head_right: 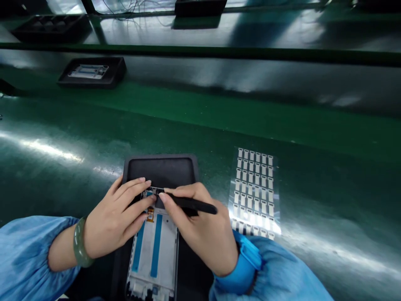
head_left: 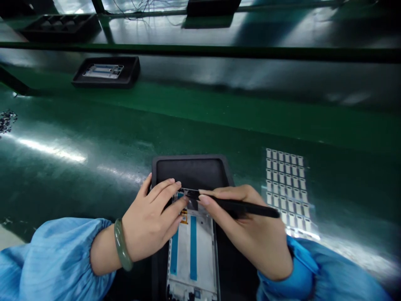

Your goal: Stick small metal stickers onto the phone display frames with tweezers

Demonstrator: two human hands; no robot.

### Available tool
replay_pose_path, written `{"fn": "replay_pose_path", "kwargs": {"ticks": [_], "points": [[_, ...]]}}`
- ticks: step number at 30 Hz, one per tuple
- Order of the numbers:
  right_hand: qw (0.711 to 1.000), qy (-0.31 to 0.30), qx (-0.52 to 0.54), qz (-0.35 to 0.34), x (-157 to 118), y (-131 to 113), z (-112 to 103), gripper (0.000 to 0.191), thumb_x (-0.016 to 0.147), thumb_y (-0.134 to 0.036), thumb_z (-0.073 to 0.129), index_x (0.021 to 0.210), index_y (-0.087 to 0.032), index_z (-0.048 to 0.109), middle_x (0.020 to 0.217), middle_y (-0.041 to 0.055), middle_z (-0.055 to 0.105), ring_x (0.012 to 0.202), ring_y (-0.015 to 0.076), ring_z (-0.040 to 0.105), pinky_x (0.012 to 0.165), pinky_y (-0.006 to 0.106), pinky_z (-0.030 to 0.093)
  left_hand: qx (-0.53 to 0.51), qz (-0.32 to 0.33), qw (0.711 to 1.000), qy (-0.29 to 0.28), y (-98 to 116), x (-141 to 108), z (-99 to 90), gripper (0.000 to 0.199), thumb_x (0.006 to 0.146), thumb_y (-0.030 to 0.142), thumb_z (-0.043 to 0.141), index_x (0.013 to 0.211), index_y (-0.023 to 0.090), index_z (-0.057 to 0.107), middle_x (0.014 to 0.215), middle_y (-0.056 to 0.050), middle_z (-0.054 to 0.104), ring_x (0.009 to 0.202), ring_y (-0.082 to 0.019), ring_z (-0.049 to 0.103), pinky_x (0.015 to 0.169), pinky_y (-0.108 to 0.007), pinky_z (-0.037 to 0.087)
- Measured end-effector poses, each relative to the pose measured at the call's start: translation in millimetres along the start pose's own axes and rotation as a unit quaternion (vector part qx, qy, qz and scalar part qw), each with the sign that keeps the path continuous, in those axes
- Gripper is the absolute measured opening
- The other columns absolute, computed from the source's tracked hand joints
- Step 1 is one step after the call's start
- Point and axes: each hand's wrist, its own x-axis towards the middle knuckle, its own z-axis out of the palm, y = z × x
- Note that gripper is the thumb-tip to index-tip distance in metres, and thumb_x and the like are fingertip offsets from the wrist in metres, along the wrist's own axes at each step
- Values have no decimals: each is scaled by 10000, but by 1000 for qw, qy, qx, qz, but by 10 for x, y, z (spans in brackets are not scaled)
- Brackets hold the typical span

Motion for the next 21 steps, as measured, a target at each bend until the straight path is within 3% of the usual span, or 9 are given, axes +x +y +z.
{"fn": "replay_pose_path", "kwargs": {"ticks": [3,8,21], "points": [[994,59,87,31,53,-38,8,130,820,-238,676,844,-249,549,858,15,676,814,207,674,718,337,566,3,-8,1000,11,19,3,4,300,939,238,412,1195,165,549,1289,-131,534,1250,-275,439,1040,-567,321],[984,-22,167,65,116,-28,40,146,835,-237,658,881,-238,520,933,26,678,842,199,676,685,301,575,-8,-24,1000,-4,18,-4,16,301,942,267,422,1209,181,533,1311,-113,517,1271,-268,415,1034,-576,321],[991,-97,90,8,76,119,19,150,860,-211,632,924,-257,504,972,11,640,896,180,644,753,302,547,-9,-37,999,-19,14,-15,37,343,946,281,405,1266,189,487,1328,-100,500,1283,-256,394,1049,-568,311]]}}
